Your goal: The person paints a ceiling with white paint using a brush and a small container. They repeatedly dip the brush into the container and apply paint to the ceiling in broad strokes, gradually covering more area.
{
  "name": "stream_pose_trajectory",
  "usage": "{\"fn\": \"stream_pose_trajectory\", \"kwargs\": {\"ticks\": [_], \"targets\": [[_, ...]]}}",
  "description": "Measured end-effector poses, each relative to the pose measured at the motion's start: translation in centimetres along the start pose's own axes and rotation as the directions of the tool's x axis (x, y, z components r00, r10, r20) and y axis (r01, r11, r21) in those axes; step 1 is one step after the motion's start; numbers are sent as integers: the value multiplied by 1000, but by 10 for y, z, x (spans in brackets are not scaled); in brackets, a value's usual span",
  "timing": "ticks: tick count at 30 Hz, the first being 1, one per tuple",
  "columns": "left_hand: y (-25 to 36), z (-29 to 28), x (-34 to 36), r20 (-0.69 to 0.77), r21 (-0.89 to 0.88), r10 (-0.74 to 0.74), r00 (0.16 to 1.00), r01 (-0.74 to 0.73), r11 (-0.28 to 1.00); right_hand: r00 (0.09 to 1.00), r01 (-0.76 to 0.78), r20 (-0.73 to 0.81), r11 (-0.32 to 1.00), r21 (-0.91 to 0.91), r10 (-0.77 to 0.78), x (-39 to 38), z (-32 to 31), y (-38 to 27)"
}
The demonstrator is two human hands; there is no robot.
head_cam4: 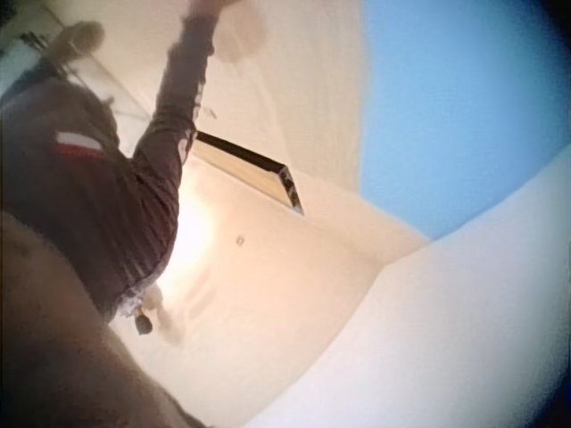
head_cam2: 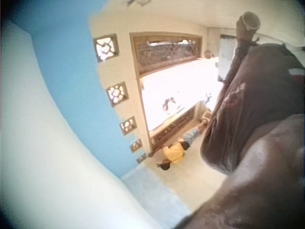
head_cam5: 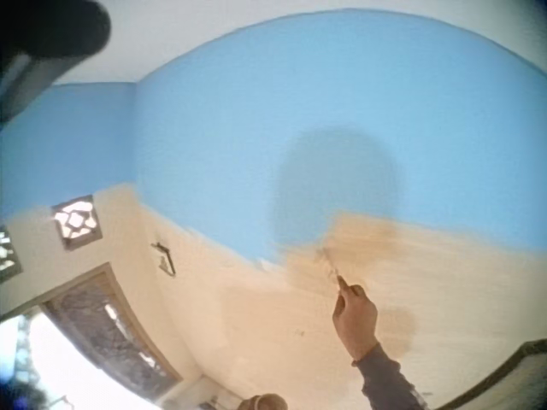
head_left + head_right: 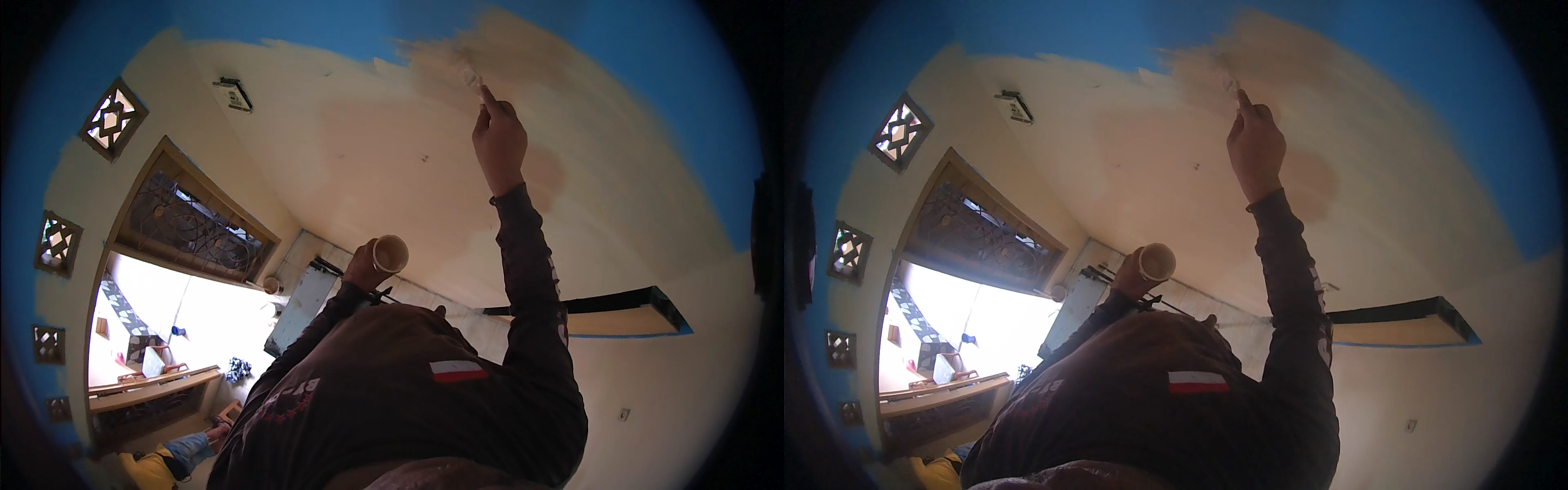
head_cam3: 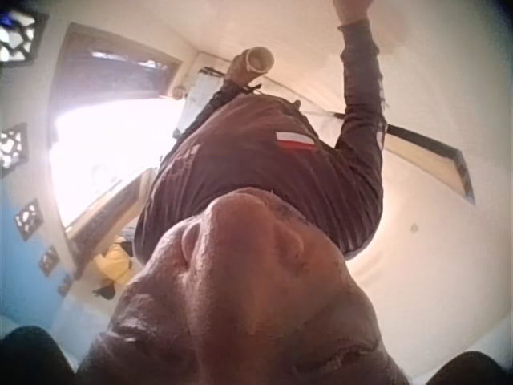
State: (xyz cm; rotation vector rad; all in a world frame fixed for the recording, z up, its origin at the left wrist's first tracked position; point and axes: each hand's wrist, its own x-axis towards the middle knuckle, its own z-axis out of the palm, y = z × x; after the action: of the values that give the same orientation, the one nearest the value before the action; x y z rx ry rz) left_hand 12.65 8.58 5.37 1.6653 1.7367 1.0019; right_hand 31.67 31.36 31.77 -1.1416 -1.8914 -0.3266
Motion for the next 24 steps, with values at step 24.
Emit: {"fn": "stream_pose_trajectory", "kwargs": {"ticks": [24], "targets": [[-13, 14, 1, -32, -32, 13, 999, -14, 999, 1000, 17, -23, 998, 68, -15, -3, -60, 13]]}}
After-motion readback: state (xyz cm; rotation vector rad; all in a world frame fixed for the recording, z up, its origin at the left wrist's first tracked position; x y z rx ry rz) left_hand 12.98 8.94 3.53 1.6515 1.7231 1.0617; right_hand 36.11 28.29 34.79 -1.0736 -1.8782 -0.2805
